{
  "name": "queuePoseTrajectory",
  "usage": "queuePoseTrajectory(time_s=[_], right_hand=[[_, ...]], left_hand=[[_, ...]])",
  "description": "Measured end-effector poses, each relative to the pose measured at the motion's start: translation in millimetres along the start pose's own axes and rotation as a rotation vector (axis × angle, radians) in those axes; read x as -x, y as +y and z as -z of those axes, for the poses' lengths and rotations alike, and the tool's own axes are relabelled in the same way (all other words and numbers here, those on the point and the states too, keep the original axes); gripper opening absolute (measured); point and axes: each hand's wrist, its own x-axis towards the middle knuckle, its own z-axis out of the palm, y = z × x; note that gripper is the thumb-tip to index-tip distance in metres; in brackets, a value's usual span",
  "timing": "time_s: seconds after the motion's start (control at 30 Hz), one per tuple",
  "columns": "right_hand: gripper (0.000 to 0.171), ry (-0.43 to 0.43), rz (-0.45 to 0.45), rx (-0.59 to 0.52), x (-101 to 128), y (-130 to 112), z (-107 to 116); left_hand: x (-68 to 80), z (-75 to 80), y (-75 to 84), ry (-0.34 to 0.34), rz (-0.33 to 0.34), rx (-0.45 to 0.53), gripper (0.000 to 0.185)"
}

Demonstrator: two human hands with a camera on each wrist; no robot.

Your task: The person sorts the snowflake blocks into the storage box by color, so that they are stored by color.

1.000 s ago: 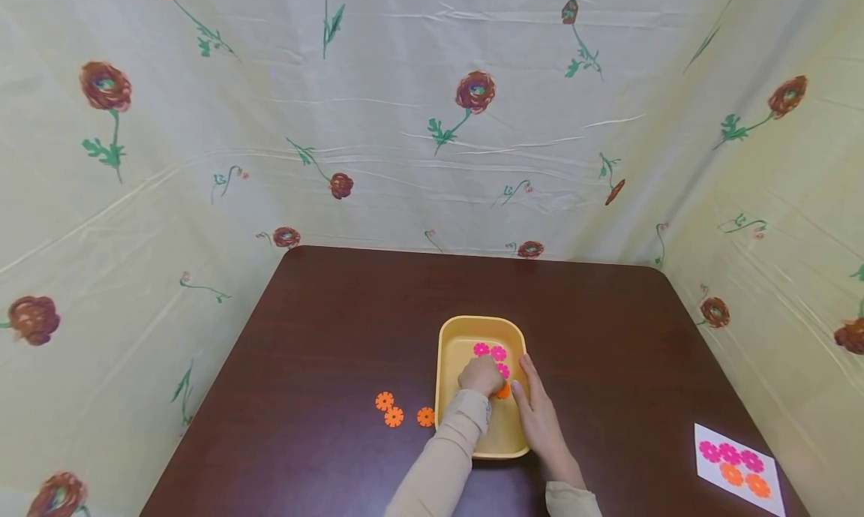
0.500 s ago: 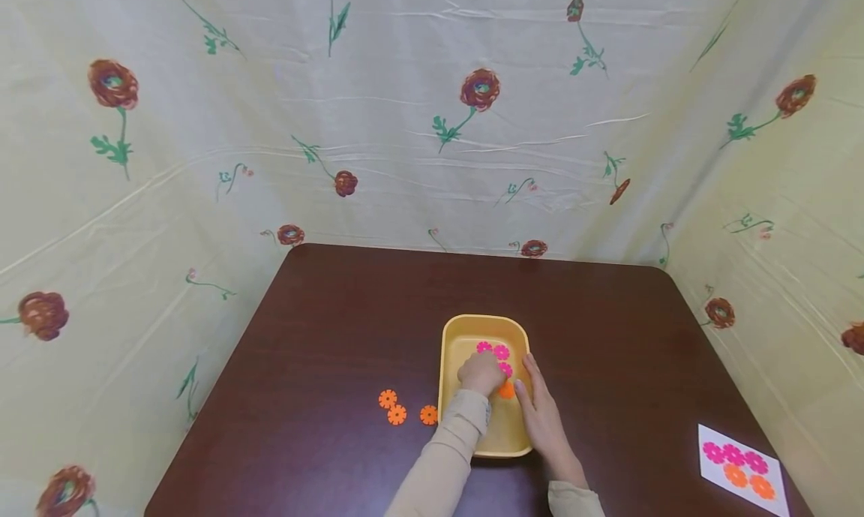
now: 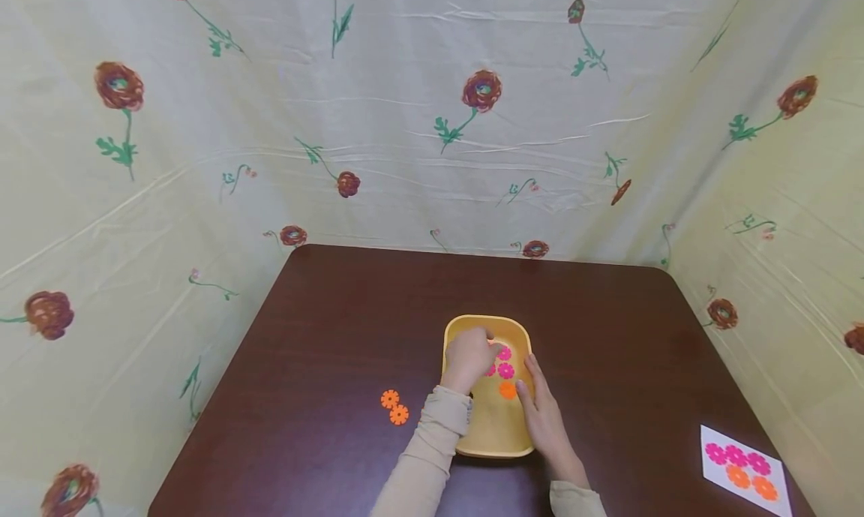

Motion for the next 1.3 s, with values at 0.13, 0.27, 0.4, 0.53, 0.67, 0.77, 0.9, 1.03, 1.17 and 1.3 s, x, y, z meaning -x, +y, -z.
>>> queuePoseTrajectory(time_s=[0.13, 0.27, 0.4, 0.53, 0.67, 0.77, 0.9, 1.03, 1.17, 1.3], right_hand=[[0.052, -0.011, -0.016, -0.003, 0, 0, 1], [0.052, -0.017, -0.013, -0.001, 0, 0, 1], [0.053, -0.013, -0.005, 0.005, 0, 0, 2], [0.054, -0.018, -0.01, 0.012, -1, 1, 2], [0.054, -0.018, -0.011, 0.015, -1, 2, 2], [0.054, -0.02, -0.008, 0.015, -1, 3, 1], [0.054, -0.018, -0.002, 0.016, -1, 4, -1], [0.053, -0.013, 0.003, 0.014, -1, 3, -1], [0.053, -0.02, -0.004, 0.013, -1, 2, -1], [0.053, -0.022, -0.006, 0.012, -1, 1, 0]], left_hand=[[4.7, 7.7, -12.2, 0.09, -0.082, 0.002, 0.028], [9.0, 14.6, -28.7, 0.183, -0.113, 0.003, 0.027], [12.7, 20.2, -48.1, 0.234, -0.084, 0.02, 0.025], [17.3, 20.7, -69.2, 0.267, -0.037, 0.016, 0.022], [25.0, 16.5, -87.5, 0.244, -0.032, -0.033, 0.022], [32.6, 10.9, -98.9, 0.185, -0.062, -0.101, 0.022], [42.1, 2.4, -110.8, 0.096, -0.092, -0.156, 0.022], [48.9, -3.0, -118.1, 0.048, -0.11, -0.188, 0.024], [55.7, -6.2, -121.7, 0.058, -0.149, -0.246, 0.025], [63.7, -11.6, -123.8, 0.085, -0.185, -0.299, 0.023]])
